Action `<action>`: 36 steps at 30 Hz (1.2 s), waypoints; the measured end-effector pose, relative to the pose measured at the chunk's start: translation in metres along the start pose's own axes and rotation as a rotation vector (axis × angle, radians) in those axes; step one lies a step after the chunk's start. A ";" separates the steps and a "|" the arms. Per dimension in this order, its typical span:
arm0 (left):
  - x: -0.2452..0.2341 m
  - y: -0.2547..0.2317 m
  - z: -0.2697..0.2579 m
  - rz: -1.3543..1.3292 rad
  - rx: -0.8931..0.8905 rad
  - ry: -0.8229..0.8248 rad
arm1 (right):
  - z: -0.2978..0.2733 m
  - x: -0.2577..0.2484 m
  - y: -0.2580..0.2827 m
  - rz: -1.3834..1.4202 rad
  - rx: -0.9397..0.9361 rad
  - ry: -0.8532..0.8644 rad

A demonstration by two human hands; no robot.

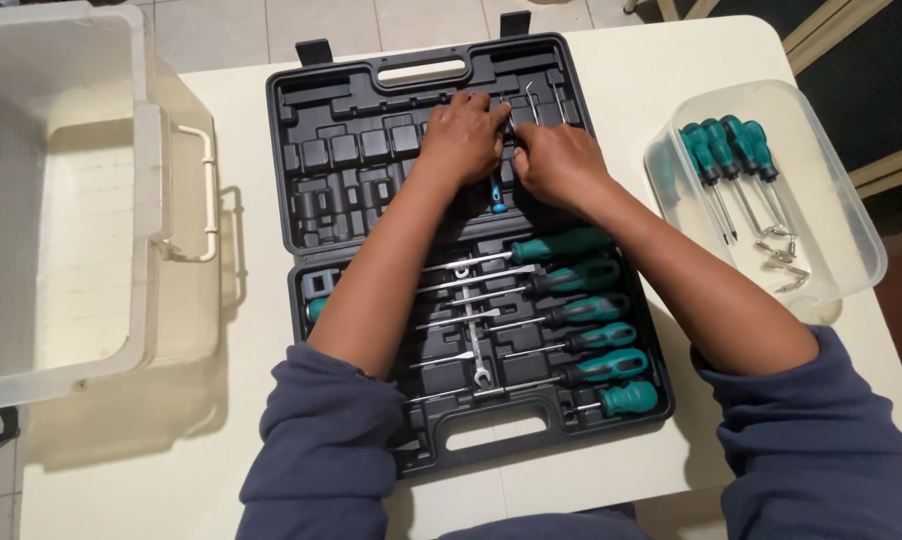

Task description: Organizing a set of screwdrivers by picking them from a container and placing them into their specific slots in a tool case.

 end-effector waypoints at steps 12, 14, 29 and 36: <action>-0.015 -0.003 -0.003 -0.067 -0.013 0.117 | 0.004 -0.006 0.012 -0.083 -0.045 0.204; -0.010 -0.001 -0.001 -0.064 -0.003 0.112 | 0.005 0.000 0.011 -0.083 -0.068 0.203; 0.005 -0.001 0.007 0.066 0.096 -0.037 | 0.012 0.026 0.005 -0.240 -0.164 -0.024; 0.006 0.000 0.007 0.068 0.099 -0.068 | 0.014 0.022 0.006 -0.245 -0.133 0.115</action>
Point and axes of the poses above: each hand's wrist, its own z-axis towards the middle knuckle, its own x-axis out of the palm, y = z × x, the point moved 6 cm from there along z, towards the middle knuckle, and after that the axes turned 2 degrees about -z, right-handed, at the moved point
